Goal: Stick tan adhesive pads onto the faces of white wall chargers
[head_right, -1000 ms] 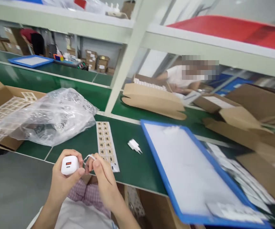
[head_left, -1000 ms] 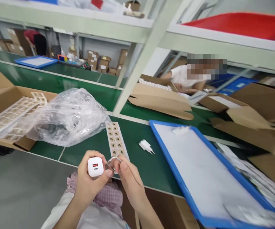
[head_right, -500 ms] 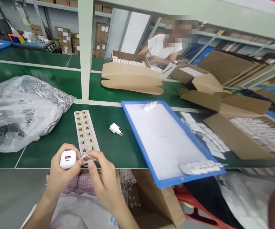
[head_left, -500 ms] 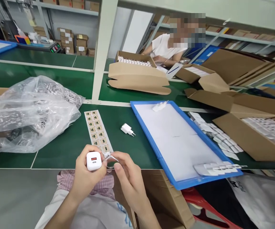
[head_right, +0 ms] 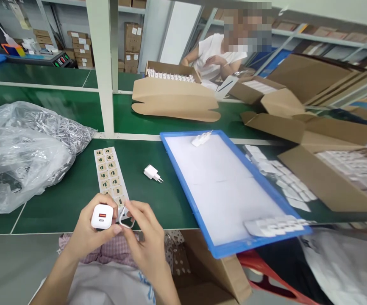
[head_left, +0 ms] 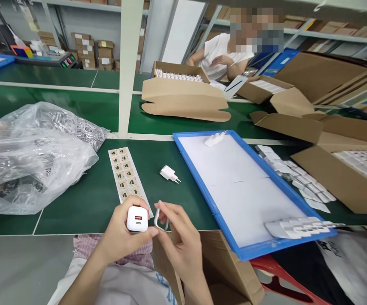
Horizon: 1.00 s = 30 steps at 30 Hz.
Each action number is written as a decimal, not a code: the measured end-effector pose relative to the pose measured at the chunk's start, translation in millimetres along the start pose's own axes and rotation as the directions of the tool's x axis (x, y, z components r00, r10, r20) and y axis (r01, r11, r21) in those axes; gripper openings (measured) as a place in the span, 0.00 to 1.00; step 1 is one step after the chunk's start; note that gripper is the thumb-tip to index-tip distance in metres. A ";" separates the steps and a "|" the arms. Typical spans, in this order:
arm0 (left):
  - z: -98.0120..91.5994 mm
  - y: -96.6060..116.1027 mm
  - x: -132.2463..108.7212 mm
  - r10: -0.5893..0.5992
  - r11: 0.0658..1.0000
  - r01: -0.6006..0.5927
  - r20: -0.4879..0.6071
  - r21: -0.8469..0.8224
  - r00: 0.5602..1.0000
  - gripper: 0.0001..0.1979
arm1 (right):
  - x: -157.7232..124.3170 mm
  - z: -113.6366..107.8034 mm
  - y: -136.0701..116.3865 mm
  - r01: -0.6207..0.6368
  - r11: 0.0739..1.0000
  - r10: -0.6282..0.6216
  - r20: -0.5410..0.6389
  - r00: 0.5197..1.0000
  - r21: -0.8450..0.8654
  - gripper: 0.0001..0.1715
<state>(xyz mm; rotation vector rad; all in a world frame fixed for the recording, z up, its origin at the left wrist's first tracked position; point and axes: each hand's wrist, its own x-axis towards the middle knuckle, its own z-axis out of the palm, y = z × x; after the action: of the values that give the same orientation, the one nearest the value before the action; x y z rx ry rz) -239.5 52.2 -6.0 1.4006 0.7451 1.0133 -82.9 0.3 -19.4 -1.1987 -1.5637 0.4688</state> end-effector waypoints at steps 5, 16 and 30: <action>-11.6 -12.9 -4.0 -0.085 0.987 0.113 0.225 -0.114 0.971 0.32 | 16.1 -13.5 -13.7 -0.024 0.993 0.011 0.114 0.993 0.113 0.32; -14.7 -11.7 -3.9 0.058 0.995 -0.033 0.300 -0.090 0.952 0.30 | 13.8 -6.3 -24.9 -0.048 0.997 0.034 0.207 0.978 0.064 0.31; -10.6 -15.5 -7.1 -0.007 0.990 0.049 0.305 -0.130 0.952 0.31 | 5.3 -7.1 -26.3 0.064 0.997 -0.055 0.171 0.984 -0.047 0.26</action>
<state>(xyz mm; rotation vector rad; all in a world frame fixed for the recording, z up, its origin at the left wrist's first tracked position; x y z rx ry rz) -250.0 52.0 -23.1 1.3819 0.4582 0.7864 -88.1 -8.1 6.6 -1.1733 -1.7620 0.5041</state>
